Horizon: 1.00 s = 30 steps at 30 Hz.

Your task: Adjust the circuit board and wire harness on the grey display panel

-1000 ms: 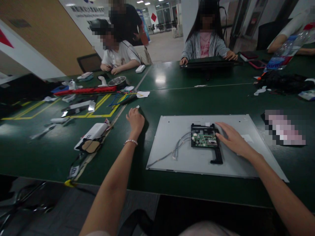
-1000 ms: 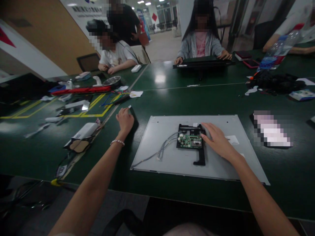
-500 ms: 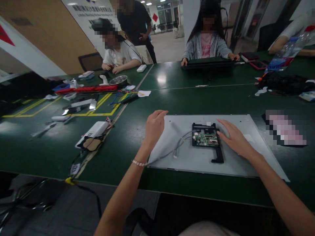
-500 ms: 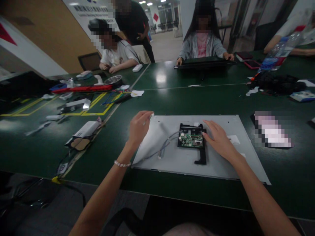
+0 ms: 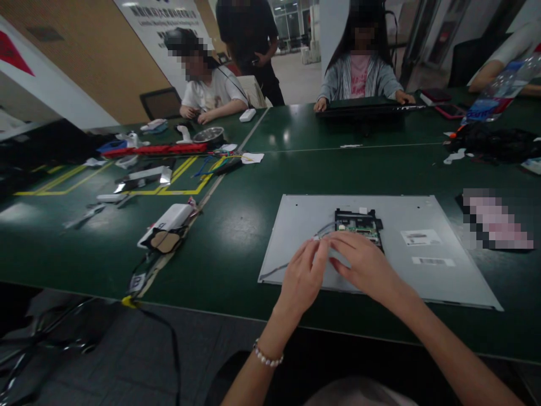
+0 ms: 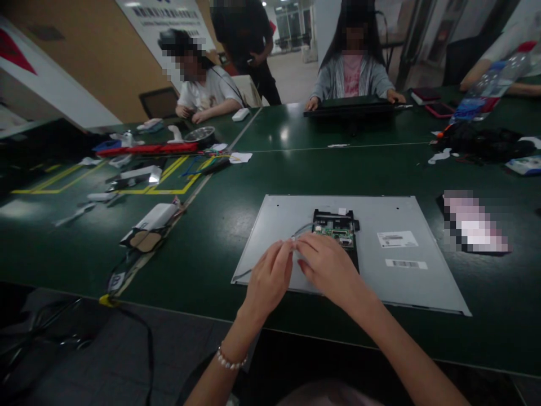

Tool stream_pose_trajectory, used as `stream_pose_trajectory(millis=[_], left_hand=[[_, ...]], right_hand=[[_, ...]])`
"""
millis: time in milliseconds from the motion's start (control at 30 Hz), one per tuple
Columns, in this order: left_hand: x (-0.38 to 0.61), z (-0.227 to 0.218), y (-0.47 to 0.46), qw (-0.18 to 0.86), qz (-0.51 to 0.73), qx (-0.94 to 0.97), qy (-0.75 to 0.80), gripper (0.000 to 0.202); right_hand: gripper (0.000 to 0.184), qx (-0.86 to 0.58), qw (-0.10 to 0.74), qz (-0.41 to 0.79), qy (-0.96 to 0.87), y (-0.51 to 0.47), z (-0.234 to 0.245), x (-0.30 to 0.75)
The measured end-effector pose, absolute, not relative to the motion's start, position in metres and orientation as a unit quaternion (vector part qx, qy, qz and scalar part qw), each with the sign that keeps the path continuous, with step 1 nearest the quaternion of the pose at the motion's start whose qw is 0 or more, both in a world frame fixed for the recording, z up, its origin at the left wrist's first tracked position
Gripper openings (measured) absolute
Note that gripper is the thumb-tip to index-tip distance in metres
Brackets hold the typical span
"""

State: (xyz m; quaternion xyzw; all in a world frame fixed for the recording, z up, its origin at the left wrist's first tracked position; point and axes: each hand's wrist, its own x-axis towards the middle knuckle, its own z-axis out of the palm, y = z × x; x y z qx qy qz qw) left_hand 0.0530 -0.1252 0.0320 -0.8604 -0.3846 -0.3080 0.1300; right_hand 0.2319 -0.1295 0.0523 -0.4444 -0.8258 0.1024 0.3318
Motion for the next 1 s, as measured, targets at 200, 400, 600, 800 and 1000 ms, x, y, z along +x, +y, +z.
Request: stream_pose_trajectory(millis=[200,400,600,800,1000], left_hand=[[0.051,0.026,-0.133,0.110,-0.316,-0.851,-0.405,0.058],[0.046,0.019,-0.129,-0.042,-0.354,-0.780,-0.514,0.064],[0.038,0.011,-0.126,-0.122,-0.325,-0.750,-0.564,0.061],[0.038,0.009,-0.125,-0.125,-0.339,-0.748,-0.557,0.060],[0.041,0.011,-0.126,-0.081,-0.309,-0.806,-0.498,0.039]], right_hand=[[0.021,-0.472,0.330,0.065,-0.815,-0.136,0.039,0.215],[0.023,-0.475,0.382,0.001,-0.793,-0.134,0.044,0.217],[0.020,-0.474,0.397,-0.054,-0.784,-0.127,0.034,0.217],[0.019,-0.463,0.337,-0.034,-0.819,-0.128,0.021,0.215],[0.019,-0.467,0.311,-0.010,-0.828,-0.130,0.016,0.215]])
